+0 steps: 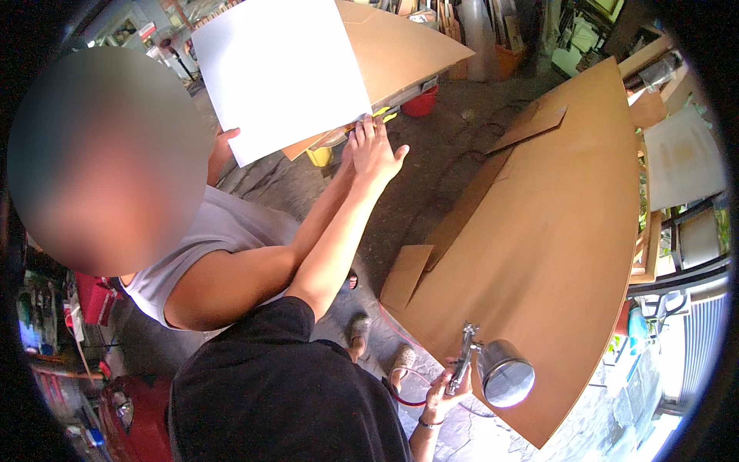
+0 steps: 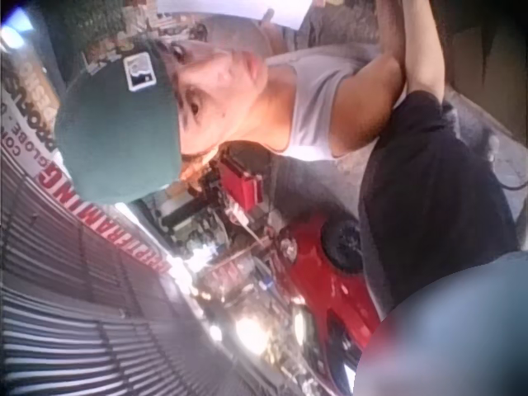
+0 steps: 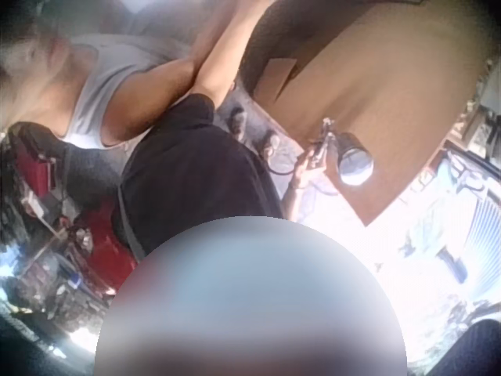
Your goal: The person uses a spray gun to apply light blue paint to a wooden picture frame resting on a stand. The person moves around the frame to cover all sides and edges, then briefly interacts with another person before resuming painting.
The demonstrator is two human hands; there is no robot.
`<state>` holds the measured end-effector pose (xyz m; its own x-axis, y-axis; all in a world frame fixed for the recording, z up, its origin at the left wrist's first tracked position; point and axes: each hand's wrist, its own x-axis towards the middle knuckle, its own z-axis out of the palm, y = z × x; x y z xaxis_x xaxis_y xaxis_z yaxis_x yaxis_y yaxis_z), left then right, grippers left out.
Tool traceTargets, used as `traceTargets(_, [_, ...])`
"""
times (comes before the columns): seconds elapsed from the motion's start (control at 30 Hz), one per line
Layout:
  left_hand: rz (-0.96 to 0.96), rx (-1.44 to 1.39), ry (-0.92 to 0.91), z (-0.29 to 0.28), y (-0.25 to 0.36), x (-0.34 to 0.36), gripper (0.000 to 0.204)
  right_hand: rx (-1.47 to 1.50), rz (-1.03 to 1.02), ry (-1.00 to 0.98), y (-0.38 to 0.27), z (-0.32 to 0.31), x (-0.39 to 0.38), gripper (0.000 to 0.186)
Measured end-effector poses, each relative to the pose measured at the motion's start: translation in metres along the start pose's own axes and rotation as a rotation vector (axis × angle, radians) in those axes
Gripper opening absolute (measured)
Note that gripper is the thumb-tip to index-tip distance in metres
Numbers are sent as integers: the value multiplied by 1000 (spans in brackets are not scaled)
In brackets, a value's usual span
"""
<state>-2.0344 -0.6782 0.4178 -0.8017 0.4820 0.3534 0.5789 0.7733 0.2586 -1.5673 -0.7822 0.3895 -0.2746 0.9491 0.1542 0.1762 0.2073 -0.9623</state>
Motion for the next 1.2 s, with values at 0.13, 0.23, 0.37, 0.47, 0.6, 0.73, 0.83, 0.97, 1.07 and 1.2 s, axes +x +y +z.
traceTargets(0.13, [-1, 2, -82, -3, -9, 0, 91, -2, 10, 0, -4, 2, -3, 73])
traceTargets(0.23, [-23, 16, -208, -14, -5, 0, 88, -10, 0, 1, -3, 1, -6, 70])
traceTargets(0.37, [61, 82, -347, -63, 40, -12, 85, -109, -40, 56, 35, -22, -5, 65])
traceTargets(0.47, [182, -238, 44, -28, 23, -2, 76, -98, -37, 32, 50, -12, -1, 76])
traceTargets(0.6, [459, -832, -96, -68, 96, 19, 69, -190, -69, 82, 18, -6, 9, 49])
traceTargets(0.73, [740, -978, -175, -130, 185, 43, 84, -224, -147, 124, 30, -15, 4, 65])
traceTargets(0.83, [870, -1111, -4, -176, 215, 53, 82, -199, -89, 133, 15, -7, -3, 60])
traceTargets(0.97, [921, -1229, -55, -169, 236, 24, 67, -258, -13, 216, 8, -4, -3, 60])
traceTargets(1.07, [881, -1099, -99, -103, 215, 18, 60, -240, -58, 228, 1, 4, 0, 59])
traceTargets(1.2, [240, -1005, 39, 3, 143, 88, 56, -201, -41, 244, 8, 10, -5, 60])
